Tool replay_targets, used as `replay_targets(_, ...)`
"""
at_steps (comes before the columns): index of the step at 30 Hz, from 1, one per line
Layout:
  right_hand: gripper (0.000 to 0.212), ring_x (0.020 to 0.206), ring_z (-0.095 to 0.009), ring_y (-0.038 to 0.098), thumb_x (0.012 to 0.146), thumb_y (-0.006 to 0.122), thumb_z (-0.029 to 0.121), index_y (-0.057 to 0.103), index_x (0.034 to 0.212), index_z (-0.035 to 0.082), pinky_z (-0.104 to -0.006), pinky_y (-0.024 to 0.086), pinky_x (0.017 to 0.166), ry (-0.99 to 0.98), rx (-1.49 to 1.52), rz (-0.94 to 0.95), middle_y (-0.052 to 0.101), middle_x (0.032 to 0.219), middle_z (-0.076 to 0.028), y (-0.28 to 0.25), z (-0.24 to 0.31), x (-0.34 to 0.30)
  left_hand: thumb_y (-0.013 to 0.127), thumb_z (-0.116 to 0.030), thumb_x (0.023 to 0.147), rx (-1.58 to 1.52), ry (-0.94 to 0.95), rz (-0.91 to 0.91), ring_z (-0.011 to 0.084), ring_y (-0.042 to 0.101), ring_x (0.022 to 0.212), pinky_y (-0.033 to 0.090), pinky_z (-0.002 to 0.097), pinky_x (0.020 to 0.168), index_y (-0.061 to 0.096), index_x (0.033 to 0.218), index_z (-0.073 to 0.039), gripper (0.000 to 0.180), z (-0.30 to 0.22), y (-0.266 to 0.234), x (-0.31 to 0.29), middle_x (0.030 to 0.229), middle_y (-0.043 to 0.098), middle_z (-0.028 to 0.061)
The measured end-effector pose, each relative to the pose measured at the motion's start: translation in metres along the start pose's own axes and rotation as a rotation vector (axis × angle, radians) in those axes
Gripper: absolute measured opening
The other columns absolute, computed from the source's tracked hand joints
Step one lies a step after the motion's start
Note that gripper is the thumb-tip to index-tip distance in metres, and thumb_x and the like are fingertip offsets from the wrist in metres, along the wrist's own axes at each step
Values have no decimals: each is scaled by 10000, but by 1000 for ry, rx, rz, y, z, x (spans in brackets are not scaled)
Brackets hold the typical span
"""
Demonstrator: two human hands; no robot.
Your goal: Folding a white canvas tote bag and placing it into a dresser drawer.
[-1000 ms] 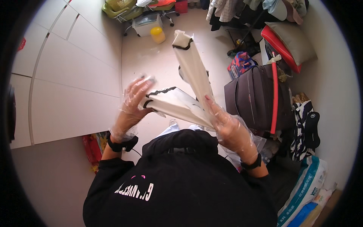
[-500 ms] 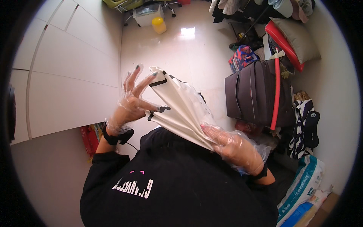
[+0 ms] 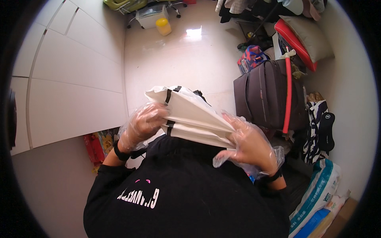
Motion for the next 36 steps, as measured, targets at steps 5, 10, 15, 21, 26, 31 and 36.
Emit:
replay_targets(5,547,1226,-440,524,646,839,431,703,950,-3,-431,442,1013,47,-99,-32,445,1434,-281,-2,7,26,723,6,640,-71,-3,-63,313,659,969,563,414,818,643,819,-16,198,-18,12,9,971,636,100)
replay_targets(10,498,1044,-341,621,624,838,424,698,896,32,-445,493,879,-25,-73,-33,631,1197,-154,19,28,51,679,-25,675,-68,58,-68,314,619,1067,513,487,945,645,788,-54,121,-30,20,14,1048,630,87)
replay_targets(15,497,928,-310,650,594,862,332,726,1000,79,-398,522,790,-112,-63,-196,678,945,-97,13,13,44,751,-89,666,172,-136,-141,386,414,1336,320,625,1097,641,748,-153,151,-11,-2,9,1399,514,112)
replay_targets(21,279,811,-318,650,630,835,261,687,770,71,-406,526,695,-223,-100,-248,663,834,-86,27,6,43,799,-99,675,20,-206,-38,283,575,1162,449,507,1033,620,791,-123,215,-1,-10,12,1167,583,107)
replay_targets(26,288,692,-324,594,677,797,222,567,636,53,-441,479,615,-92,-160,-350,577,715,-103,18,6,52,765,-45,723,-99,-315,-69,263,649,891,546,362,760,612,837,-84,195,1,1,13,1016,619,104)
replay_targets(31,244,671,-324,578,763,747,200,586,668,44,-450,459,611,81,-176,-433,573,724,-111,17,0,50,730,-26,781,-152,-251,-156,292,614,682,502,378,612,572,951,-41,233,-11,9,16,850,632,105)
replay_targets(36,250,649,-304,568,787,736,216,590,677,45,-433,450,603,62,-285,-412,559,716,-101,23,9,54,785,-195,761,-9,-358,-81,277,612,647,497,383,590,564,935,-64,310,-22,9,27,763,620,95)
Point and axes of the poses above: each hand's wrist, its own x-axis towards the middle knuckle, its own y-axis out of the palm, z = x × y, the point moved 4 cm from there along x, towards the middle knuckle
